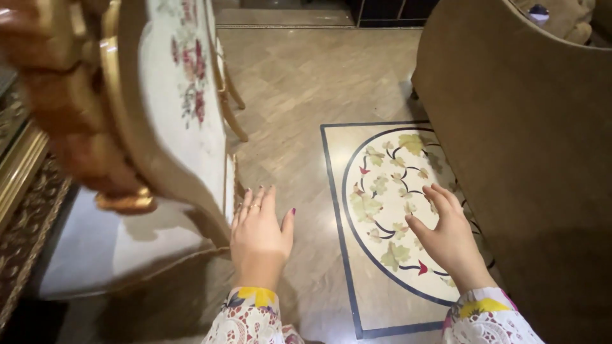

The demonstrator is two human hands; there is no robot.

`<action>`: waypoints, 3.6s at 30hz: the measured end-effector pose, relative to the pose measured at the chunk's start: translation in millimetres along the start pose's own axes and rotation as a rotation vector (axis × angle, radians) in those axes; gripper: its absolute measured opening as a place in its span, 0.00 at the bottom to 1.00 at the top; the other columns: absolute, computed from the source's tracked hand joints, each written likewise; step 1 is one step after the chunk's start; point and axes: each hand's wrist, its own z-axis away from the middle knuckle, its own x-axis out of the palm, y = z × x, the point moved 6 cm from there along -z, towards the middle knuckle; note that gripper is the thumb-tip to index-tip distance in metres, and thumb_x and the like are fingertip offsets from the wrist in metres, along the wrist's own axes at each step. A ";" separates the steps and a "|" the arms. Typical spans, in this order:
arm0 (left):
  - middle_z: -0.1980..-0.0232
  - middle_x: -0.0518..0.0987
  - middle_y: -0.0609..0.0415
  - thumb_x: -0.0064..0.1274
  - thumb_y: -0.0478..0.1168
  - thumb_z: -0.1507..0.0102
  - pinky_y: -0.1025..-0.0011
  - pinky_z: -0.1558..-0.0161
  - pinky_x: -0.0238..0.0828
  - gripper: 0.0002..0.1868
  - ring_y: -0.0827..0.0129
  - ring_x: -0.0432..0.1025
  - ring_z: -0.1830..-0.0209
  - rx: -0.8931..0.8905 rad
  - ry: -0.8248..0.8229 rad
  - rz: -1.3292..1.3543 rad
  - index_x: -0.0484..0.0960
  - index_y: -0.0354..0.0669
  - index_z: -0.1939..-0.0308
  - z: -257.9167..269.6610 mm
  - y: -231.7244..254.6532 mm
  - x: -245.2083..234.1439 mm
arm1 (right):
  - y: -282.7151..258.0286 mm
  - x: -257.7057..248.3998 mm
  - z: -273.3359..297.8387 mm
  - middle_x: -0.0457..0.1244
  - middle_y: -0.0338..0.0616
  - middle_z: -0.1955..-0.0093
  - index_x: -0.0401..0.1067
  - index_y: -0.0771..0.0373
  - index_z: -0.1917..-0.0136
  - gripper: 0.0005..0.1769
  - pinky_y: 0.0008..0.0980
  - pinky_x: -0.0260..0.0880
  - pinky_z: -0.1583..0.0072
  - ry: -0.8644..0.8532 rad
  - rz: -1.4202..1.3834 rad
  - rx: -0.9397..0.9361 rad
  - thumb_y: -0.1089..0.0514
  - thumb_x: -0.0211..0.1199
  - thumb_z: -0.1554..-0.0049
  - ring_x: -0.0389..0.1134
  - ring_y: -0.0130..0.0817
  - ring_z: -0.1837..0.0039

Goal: Folding a paper napkin and placing it inside a glass on a dining table.

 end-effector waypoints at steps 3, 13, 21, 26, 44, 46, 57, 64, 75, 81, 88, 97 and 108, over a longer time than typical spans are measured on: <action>0.28 0.69 0.50 0.51 0.55 0.37 0.59 0.27 0.48 0.33 0.56 0.55 0.23 0.027 -0.002 0.008 0.70 0.43 0.31 -17.4 8.8 9.3 | 18.1 0.5 -10.3 0.57 0.48 0.23 0.67 0.63 0.30 0.36 0.41 0.61 0.29 0.032 -0.001 -0.020 0.51 0.70 0.50 0.59 0.47 0.24; 0.26 0.66 0.45 0.51 0.54 0.39 0.55 0.27 0.42 0.36 0.54 0.52 0.23 0.141 0.037 0.028 0.67 0.40 0.30 -109.0 37.3 56.3 | 47.5 -5.2 -78.7 0.56 0.51 0.23 0.66 0.63 0.29 0.38 0.43 0.58 0.29 0.094 0.031 0.028 0.50 0.70 0.50 0.56 0.51 0.23; 0.26 0.68 0.43 0.53 0.53 0.37 0.54 0.25 0.42 0.36 0.50 0.53 0.21 0.200 0.090 0.063 0.68 0.37 0.30 -184.6 51.4 78.5 | 48.0 0.3 -159.3 0.54 0.48 0.21 0.66 0.63 0.28 0.38 0.44 0.51 0.25 0.098 0.053 0.092 0.49 0.70 0.49 0.56 0.49 0.23; 0.26 0.67 0.46 0.53 0.53 0.38 0.54 0.25 0.42 0.35 0.53 0.52 0.21 0.170 0.073 0.062 0.70 0.39 0.31 -228.7 44.4 96.0 | 47.1 10.8 -209.0 0.54 0.47 0.21 0.65 0.62 0.28 0.39 0.43 0.55 0.26 0.111 0.052 0.106 0.50 0.70 0.50 0.56 0.48 0.23; 0.23 0.63 0.47 0.44 0.56 0.33 0.52 0.25 0.38 0.35 0.53 0.49 0.20 0.111 0.075 -0.065 0.66 0.39 0.28 -340.0 43.7 140.9 | 72.7 42.4 -365.0 0.54 0.49 0.21 0.66 0.63 0.28 0.39 0.42 0.57 0.27 0.079 0.023 0.027 0.50 0.70 0.51 0.55 0.49 0.22; 0.23 0.62 0.46 0.44 0.55 0.33 0.52 0.24 0.38 0.35 0.53 0.49 0.20 0.121 0.087 -0.072 0.66 0.38 0.28 -354.4 52.1 145.6 | 72.6 45.0 -388.9 0.54 0.49 0.21 0.66 0.63 0.29 0.39 0.41 0.57 0.27 0.067 0.010 0.014 0.50 0.70 0.51 0.55 0.48 0.22; 0.23 0.63 0.47 0.47 0.56 0.35 0.53 0.25 0.39 0.35 0.55 0.48 0.20 0.017 0.070 -0.133 0.66 0.38 0.29 -437.1 102.4 190.3 | 102.7 56.8 -525.2 0.53 0.49 0.20 0.67 0.62 0.29 0.38 0.45 0.48 0.23 -0.022 0.010 -0.084 0.51 0.70 0.51 0.51 0.50 0.20; 0.23 0.62 0.48 0.48 0.56 0.36 0.54 0.25 0.38 0.36 0.57 0.47 0.20 -0.027 0.075 -0.147 0.67 0.40 0.29 -478.4 114.9 216.1 | 113.6 69.1 -582.9 0.52 0.49 0.20 0.65 0.62 0.28 0.38 0.48 0.42 0.21 -0.044 0.003 -0.133 0.51 0.69 0.50 0.50 0.49 0.19; 0.24 0.63 0.47 0.49 0.54 0.36 0.53 0.25 0.39 0.35 0.55 0.48 0.20 -0.072 0.077 -0.128 0.68 0.39 0.30 -564.2 103.0 243.3 | 106.3 106.9 -672.9 0.52 0.48 0.20 0.65 0.63 0.28 0.39 0.52 0.41 0.22 -0.076 0.046 -0.161 0.50 0.70 0.50 0.50 0.48 0.19; 0.23 0.63 0.46 0.51 0.55 0.37 0.54 0.25 0.40 0.36 0.55 0.48 0.20 -0.048 0.081 -0.112 0.67 0.38 0.29 -629.9 86.5 250.7 | 79.2 128.6 -730.1 0.52 0.49 0.20 0.65 0.64 0.29 0.39 0.53 0.42 0.22 -0.073 0.044 -0.169 0.50 0.69 0.50 0.50 0.49 0.20; 0.24 0.62 0.45 0.53 0.58 0.39 0.53 0.26 0.38 0.40 0.54 0.47 0.20 -0.044 0.057 -0.132 0.65 0.38 0.29 -702.9 62.9 255.4 | 53.0 160.9 -792.2 0.53 0.47 0.20 0.66 0.62 0.28 0.39 0.53 0.40 0.22 -0.072 0.045 -0.141 0.50 0.69 0.50 0.53 0.47 0.21; 0.23 0.61 0.46 0.54 0.58 0.40 0.53 0.25 0.38 0.42 0.54 0.46 0.20 -0.047 0.054 -0.092 0.64 0.39 0.28 -769.0 45.6 265.5 | 18.7 187.7 -850.9 0.54 0.49 0.22 0.66 0.61 0.29 0.38 0.50 0.45 0.22 -0.050 0.033 -0.154 0.49 0.69 0.50 0.54 0.50 0.22; 0.23 0.60 0.43 0.54 0.57 0.39 0.52 0.25 0.36 0.41 0.53 0.45 0.19 -0.045 0.055 -0.083 0.65 0.38 0.29 -853.2 45.9 295.0 | 24.8 225.6 -948.4 0.54 0.50 0.21 0.66 0.62 0.29 0.37 0.52 0.46 0.23 -0.049 0.071 -0.200 0.48 0.69 0.49 0.52 0.50 0.20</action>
